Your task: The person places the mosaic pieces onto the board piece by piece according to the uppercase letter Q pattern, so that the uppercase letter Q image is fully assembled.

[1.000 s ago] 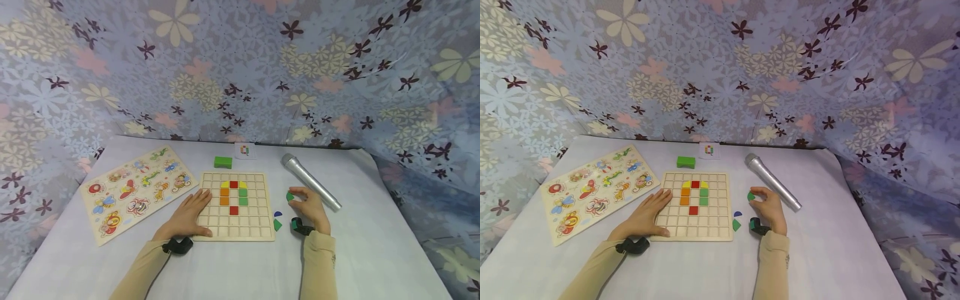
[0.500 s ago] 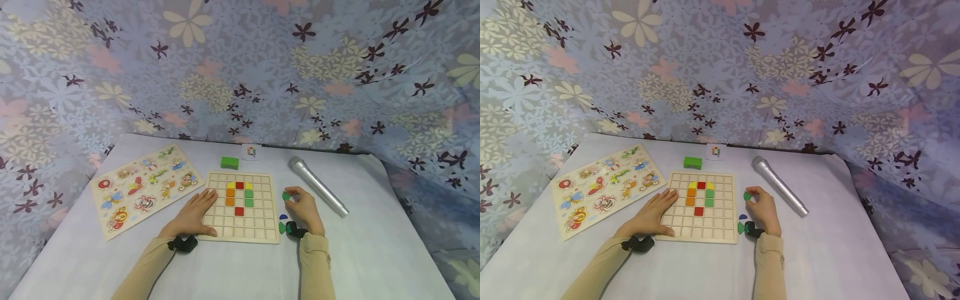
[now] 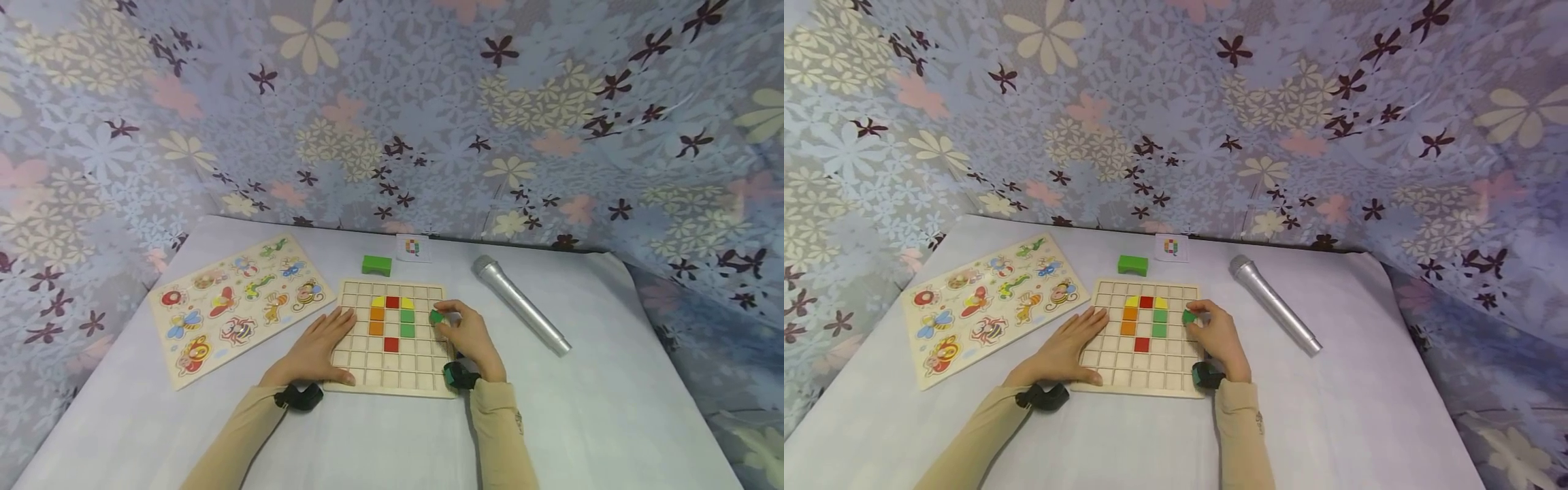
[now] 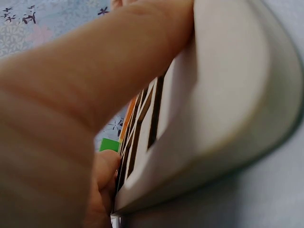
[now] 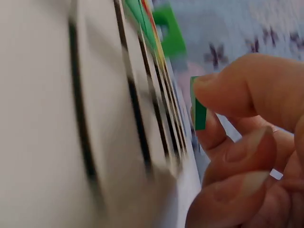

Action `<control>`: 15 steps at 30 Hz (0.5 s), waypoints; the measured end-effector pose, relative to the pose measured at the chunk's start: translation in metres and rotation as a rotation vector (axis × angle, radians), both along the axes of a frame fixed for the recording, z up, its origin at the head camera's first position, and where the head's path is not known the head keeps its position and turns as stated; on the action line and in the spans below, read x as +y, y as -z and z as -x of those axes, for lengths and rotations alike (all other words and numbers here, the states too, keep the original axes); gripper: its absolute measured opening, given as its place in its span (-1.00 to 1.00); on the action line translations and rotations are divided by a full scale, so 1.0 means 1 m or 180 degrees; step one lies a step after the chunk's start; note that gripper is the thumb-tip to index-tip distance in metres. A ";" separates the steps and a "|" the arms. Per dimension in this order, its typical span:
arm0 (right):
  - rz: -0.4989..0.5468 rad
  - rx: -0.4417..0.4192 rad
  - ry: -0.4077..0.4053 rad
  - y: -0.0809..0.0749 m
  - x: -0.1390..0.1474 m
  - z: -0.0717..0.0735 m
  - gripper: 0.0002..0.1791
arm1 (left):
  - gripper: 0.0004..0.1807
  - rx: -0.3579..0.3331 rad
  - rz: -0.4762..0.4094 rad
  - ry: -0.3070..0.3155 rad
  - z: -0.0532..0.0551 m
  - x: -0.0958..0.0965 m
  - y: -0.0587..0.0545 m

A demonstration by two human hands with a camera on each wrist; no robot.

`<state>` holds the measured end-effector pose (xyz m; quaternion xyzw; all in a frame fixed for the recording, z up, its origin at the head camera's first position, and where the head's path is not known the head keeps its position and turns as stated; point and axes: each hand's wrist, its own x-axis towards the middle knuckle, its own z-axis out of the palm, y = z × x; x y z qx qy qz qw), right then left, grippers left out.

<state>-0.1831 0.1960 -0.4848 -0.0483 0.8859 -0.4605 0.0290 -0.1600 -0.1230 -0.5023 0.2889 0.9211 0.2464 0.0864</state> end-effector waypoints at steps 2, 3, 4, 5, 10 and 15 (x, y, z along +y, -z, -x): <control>0.0050 0.0018 -0.0157 -0.002 -0.014 -0.001 -0.59 | 0.30 0.0009 -0.0002 0.0006 0.000 0.000 0.000; 0.0079 0.0020 -0.0242 -0.003 -0.021 -0.003 -0.60 | 0.30 0.0012 -0.0006 0.0010 0.000 0.000 -0.001; 0.0111 0.0010 -0.0320 -0.003 -0.029 -0.004 -0.61 | 0.30 0.0014 -0.0007 0.0014 0.000 0.000 -0.001; 0.0139 0.0015 -0.0418 -0.004 -0.036 -0.005 -0.62 | 0.30 0.0022 -0.0005 0.0019 0.000 0.000 -0.001; 0.0048 0.0114 -0.0809 -0.003 -0.066 -0.014 -0.67 | 0.30 0.0032 -0.0007 0.0050 0.000 -0.001 0.000; -0.0103 0.0170 -0.0974 -0.001 -0.081 -0.019 -0.70 | 0.30 0.0053 -0.0015 0.0058 0.000 -0.002 0.001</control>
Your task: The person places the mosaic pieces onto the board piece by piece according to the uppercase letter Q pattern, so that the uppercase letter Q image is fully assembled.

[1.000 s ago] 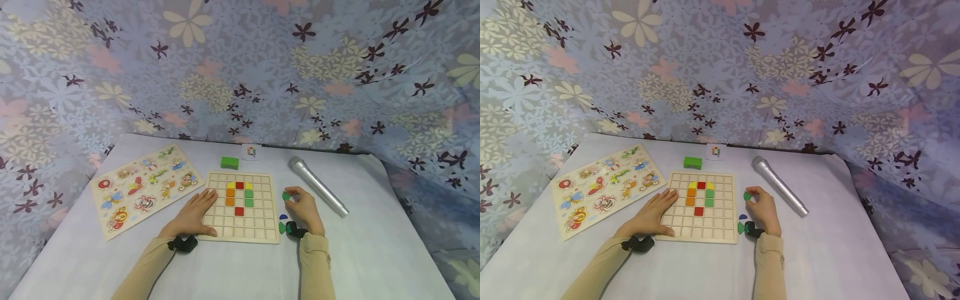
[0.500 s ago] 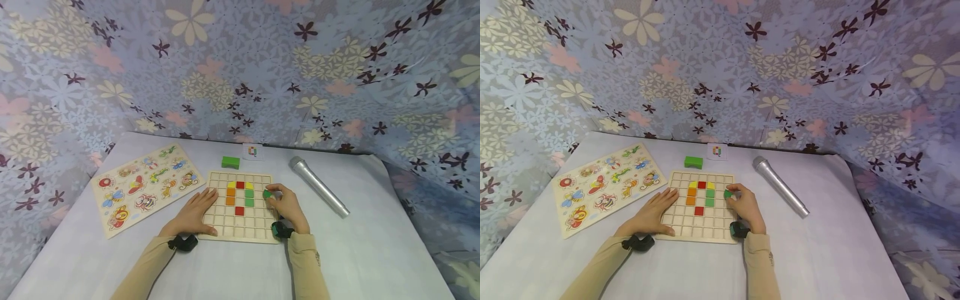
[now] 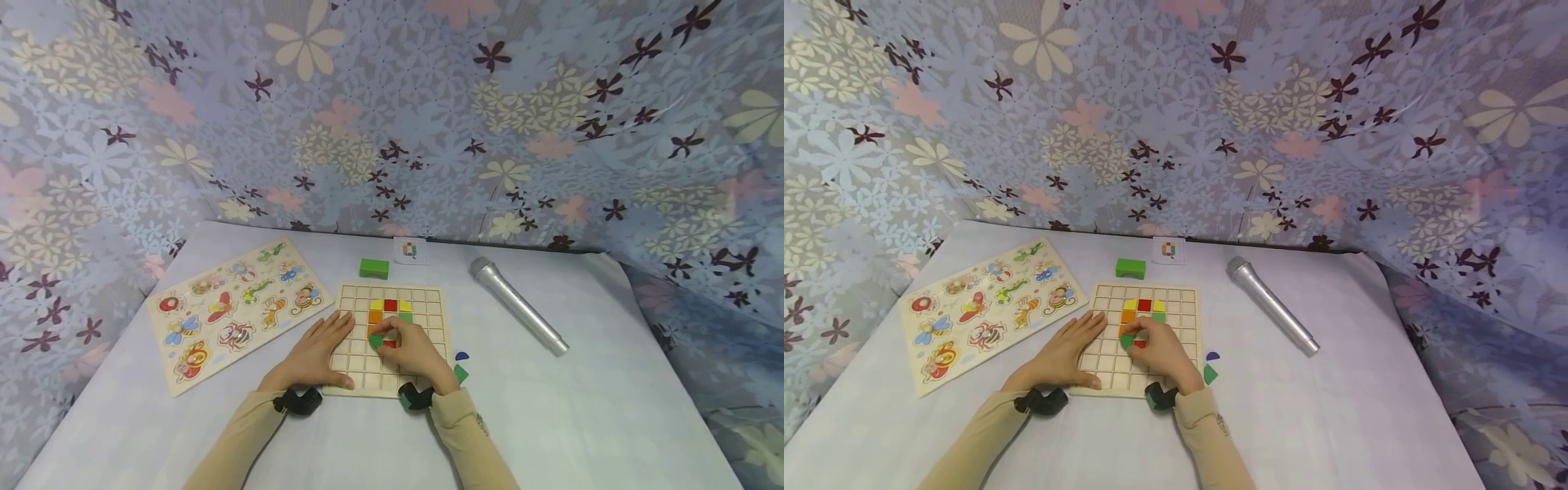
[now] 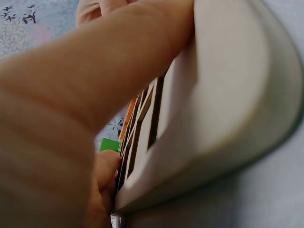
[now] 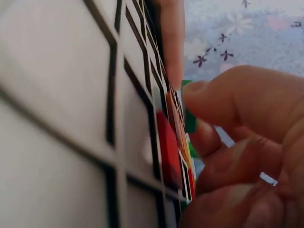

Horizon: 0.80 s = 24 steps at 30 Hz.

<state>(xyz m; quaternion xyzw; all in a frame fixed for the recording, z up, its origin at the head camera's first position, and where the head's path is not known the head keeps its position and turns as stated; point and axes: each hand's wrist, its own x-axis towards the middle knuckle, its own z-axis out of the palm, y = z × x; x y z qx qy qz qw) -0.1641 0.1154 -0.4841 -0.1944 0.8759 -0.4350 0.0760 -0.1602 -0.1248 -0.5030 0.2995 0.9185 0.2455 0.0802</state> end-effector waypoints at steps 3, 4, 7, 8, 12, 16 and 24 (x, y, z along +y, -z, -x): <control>-0.0002 -0.0079 -0.0048 0.001 -0.004 -0.001 -0.69 | 0.29 -0.0013 0.0009 -0.0010 -0.001 0.000 -0.001; 0.0005 -0.0105 -0.0057 0.002 -0.004 -0.002 -0.68 | 0.29 -0.0026 0.0012 -0.0014 -0.001 0.000 -0.001; 0.0003 -0.0139 -0.0047 0.002 -0.005 -0.002 -0.68 | 0.28 -0.0050 0.0015 -0.0024 -0.001 0.001 -0.002; -0.0006 -0.0135 -0.0044 0.002 -0.005 -0.003 -0.69 | 0.28 -0.0054 0.0016 -0.0029 -0.001 0.002 -0.003; -0.0021 -0.0096 -0.0032 0.002 -0.004 -0.003 -0.69 | 0.27 -0.0067 0.0021 -0.0044 -0.001 0.002 -0.003; -0.0027 -0.0085 -0.0017 0.001 -0.003 -0.003 -0.68 | 0.27 -0.0082 0.0019 -0.0047 -0.001 0.002 -0.003; 0.0000 -0.0047 -0.0046 0.002 -0.002 -0.002 -0.66 | 0.28 -0.0007 0.0014 -0.0025 0.000 0.002 0.001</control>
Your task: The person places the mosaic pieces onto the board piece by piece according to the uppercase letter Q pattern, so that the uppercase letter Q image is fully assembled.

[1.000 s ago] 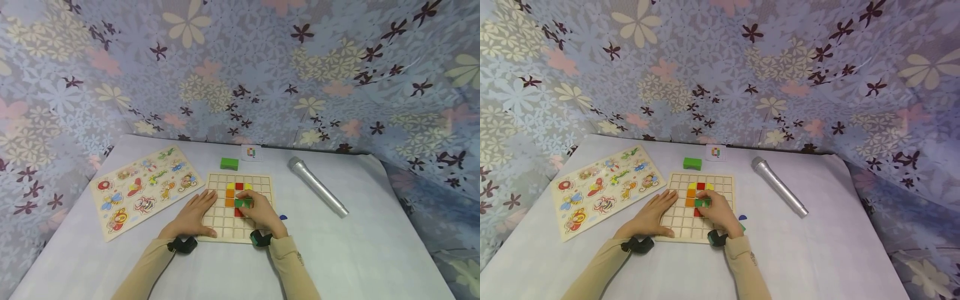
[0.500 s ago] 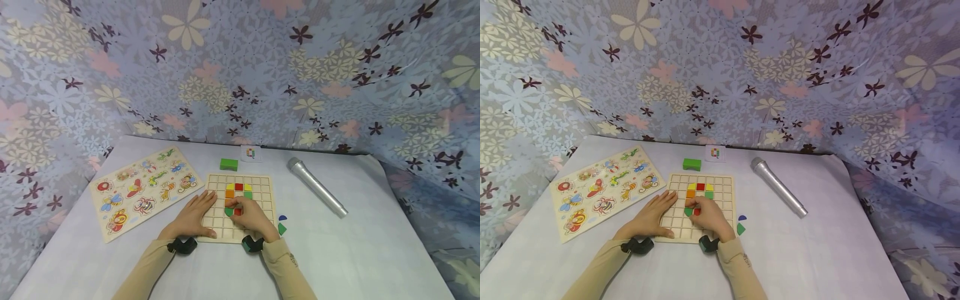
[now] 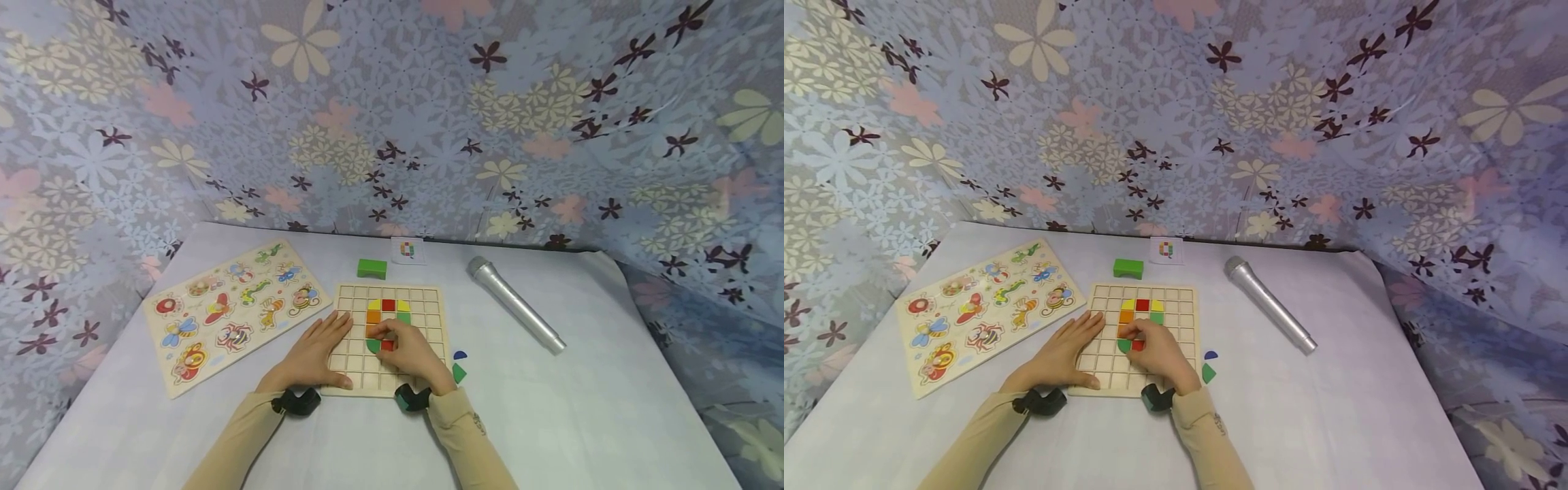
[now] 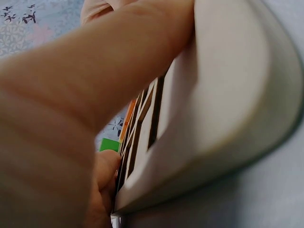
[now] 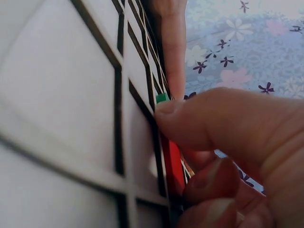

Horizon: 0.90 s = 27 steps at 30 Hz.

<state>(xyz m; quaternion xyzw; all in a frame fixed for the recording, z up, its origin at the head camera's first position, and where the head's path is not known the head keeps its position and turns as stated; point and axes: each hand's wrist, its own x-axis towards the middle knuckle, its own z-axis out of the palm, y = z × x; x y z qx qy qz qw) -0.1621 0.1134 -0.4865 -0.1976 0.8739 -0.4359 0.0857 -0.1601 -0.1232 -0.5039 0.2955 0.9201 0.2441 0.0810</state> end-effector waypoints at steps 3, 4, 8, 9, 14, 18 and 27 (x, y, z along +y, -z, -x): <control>-0.0006 0.0008 0.0009 0.000 -0.001 0.000 -0.66 | 0.28 0.0007 -0.0006 -0.0001 0.000 0.000 0.000; -0.0004 -0.0008 0.0022 0.000 -0.001 0.000 -0.65 | 0.28 0.0015 -0.0010 -0.0002 0.000 0.000 0.000; -0.0003 -0.0026 0.0036 0.000 -0.002 0.000 -0.64 | 0.29 0.0005 -0.0022 -0.0009 0.000 0.000 -0.001; -0.0003 -0.0028 0.0034 0.000 -0.002 0.000 -0.64 | 0.28 -0.0003 -0.0023 -0.0013 0.000 0.000 -0.001; 0.0022 -0.0041 0.0045 0.000 -0.002 -0.001 -0.64 | 0.28 -0.0047 -0.0018 -0.0026 -0.001 0.000 -0.003; 0.0055 -0.0057 0.0089 -0.001 0.000 -0.002 -0.64 | 0.29 -0.0039 -0.0015 -0.0018 -0.001 0.000 -0.004; 0.0543 -0.0312 0.0681 -0.012 0.068 0.000 -0.52 | 0.31 -0.0021 -0.0021 -0.0004 -0.001 0.001 -0.002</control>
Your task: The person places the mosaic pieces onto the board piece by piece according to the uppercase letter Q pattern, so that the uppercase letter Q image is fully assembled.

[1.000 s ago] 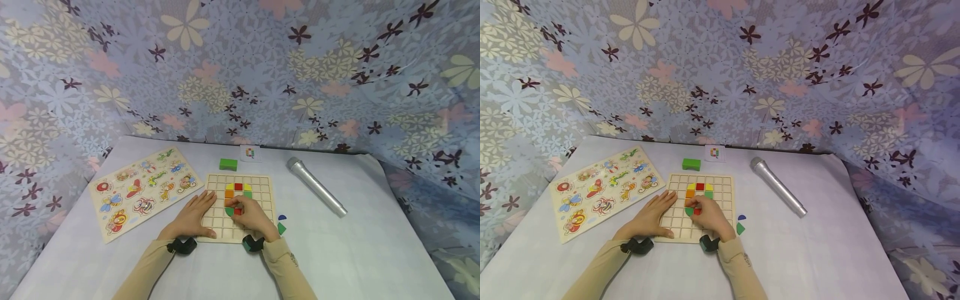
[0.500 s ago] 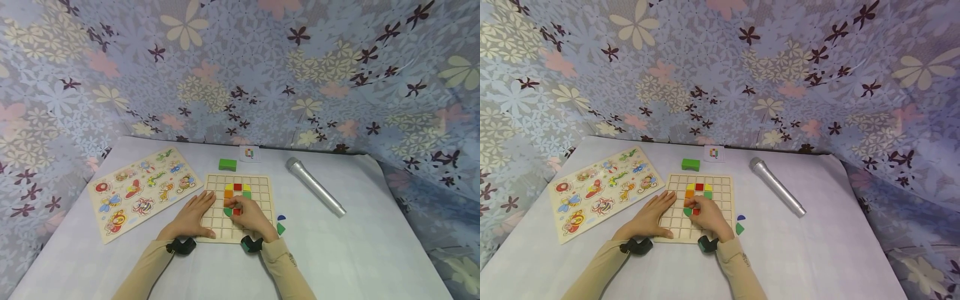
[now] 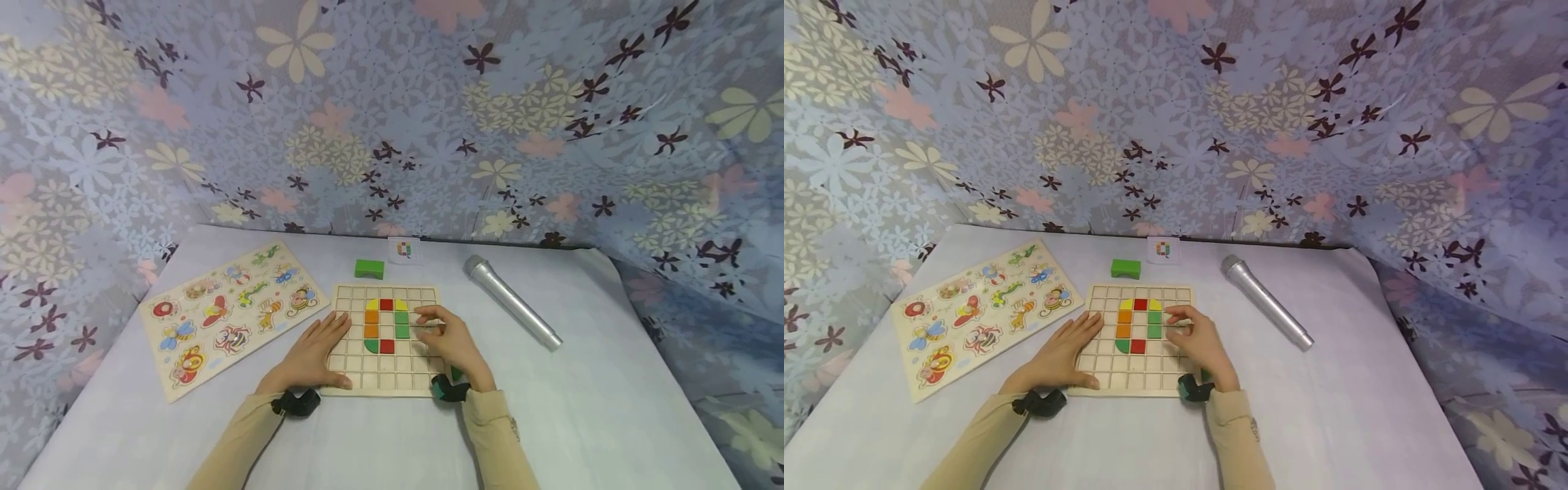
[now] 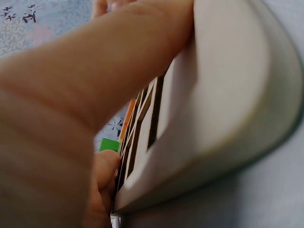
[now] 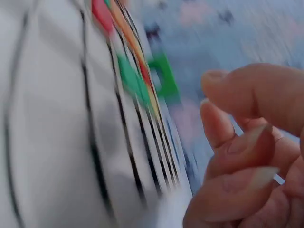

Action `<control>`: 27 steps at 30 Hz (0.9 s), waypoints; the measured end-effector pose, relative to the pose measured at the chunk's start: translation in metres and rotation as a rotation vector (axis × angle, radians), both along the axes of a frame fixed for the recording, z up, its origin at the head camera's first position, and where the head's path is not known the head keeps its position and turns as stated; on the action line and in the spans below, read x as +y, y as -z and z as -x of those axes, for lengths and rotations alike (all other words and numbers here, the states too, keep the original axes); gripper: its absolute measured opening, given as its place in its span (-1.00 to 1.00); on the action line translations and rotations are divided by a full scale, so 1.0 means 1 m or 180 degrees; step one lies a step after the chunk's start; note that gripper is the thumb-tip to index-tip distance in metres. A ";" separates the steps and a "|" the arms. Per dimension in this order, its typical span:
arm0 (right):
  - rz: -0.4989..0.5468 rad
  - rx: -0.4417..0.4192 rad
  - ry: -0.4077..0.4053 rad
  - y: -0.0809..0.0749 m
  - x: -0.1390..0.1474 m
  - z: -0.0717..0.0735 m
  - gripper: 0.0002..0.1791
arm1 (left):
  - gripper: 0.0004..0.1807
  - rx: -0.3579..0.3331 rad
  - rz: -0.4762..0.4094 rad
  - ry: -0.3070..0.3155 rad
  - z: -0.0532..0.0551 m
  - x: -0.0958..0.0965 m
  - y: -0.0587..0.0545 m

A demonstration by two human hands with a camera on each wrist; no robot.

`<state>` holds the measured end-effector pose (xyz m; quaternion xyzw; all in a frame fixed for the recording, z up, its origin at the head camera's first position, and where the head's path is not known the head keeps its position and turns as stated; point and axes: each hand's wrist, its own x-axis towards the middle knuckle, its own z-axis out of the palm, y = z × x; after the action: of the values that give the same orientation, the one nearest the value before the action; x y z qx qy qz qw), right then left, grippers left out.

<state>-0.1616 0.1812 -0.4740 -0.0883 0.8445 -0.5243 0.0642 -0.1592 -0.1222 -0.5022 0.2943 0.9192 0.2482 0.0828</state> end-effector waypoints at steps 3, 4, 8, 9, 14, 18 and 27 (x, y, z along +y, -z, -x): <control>-0.0046 -0.0126 0.0403 -0.001 0.040 -0.007 -0.50 | 0.30 0.0028 0.0017 0.0015 0.002 0.002 0.000; -0.0080 -0.0181 0.0512 0.000 0.053 -0.010 -0.50 | 0.30 0.0040 0.0026 0.0021 0.003 0.002 0.000; -0.0202 -0.0403 0.0566 0.009 0.092 -0.027 -0.49 | 0.29 0.0050 0.0055 0.0009 0.002 0.002 0.002; -0.0205 -0.0428 0.0467 0.011 0.098 -0.031 -0.48 | 0.29 0.0060 0.0048 0.0001 0.002 0.001 0.002; -0.0175 -0.0428 -0.0141 0.017 0.100 -0.040 -0.46 | 0.28 0.0069 -0.0036 -0.0042 -0.001 -0.001 0.002; -0.0378 -0.0342 -0.0395 0.012 0.084 -0.039 -0.40 | 0.28 0.0047 -0.0035 -0.0034 -0.002 0.000 0.001; -0.0803 -0.0230 0.0218 0.010 0.060 -0.015 -0.57 | 0.28 0.0037 -0.0061 -0.0059 -0.002 0.002 0.001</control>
<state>-0.1465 0.2415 -0.4842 -0.0317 0.9034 -0.4186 0.0873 -0.1573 -0.1200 -0.5032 0.2881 0.9199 0.2560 0.0723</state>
